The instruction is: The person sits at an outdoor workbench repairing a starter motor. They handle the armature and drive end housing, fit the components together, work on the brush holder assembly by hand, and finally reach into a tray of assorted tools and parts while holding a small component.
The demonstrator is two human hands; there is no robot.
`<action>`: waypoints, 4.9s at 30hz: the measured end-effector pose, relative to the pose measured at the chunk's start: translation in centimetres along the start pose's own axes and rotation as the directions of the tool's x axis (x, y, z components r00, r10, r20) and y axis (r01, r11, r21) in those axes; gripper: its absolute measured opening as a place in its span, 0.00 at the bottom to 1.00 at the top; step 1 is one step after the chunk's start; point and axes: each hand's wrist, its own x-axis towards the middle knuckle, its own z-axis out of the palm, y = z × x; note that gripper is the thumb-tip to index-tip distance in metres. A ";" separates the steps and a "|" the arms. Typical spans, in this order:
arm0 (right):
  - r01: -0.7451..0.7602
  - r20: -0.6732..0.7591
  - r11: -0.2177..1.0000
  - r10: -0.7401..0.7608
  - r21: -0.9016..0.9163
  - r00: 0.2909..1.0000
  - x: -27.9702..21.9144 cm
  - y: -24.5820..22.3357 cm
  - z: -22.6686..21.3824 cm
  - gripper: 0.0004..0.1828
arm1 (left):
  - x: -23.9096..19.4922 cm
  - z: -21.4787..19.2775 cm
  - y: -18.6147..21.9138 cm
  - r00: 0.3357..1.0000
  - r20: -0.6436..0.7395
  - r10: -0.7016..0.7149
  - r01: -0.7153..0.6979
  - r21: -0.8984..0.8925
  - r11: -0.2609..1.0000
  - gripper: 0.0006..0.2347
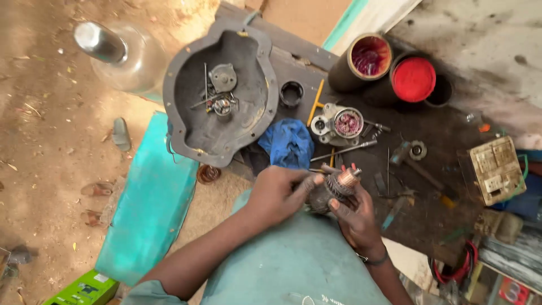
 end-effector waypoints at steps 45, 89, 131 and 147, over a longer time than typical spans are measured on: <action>-0.043 -0.232 0.976 -0.007 -0.212 0.973 -2.6 0.1 -6.7 0.34 | 6.2 2.5 -7.0 0.990 0.119 -0.072 0.110 -0.987 -0.117 0.35; 0.131 -0.162 0.991 -0.132 -0.018 0.978 -3.8 -3.2 -0.9 0.51 | 3.2 1.3 -1.1 0.964 0.243 0.105 0.249 -0.968 -0.040 0.52; -0.054 -0.214 0.643 0.332 0.764 0.919 -6.1 2.1 -6.1 0.29 | -2.7 1.4 2.2 0.990 -0.138 -0.006 -0.067 -0.519 0.852 0.33; -0.419 -0.171 0.780 0.385 -0.465 0.907 -13.7 6.4 -13.5 0.36 | -2.9 3.7 13.2 0.831 0.238 0.504 -0.502 -0.071 0.862 0.55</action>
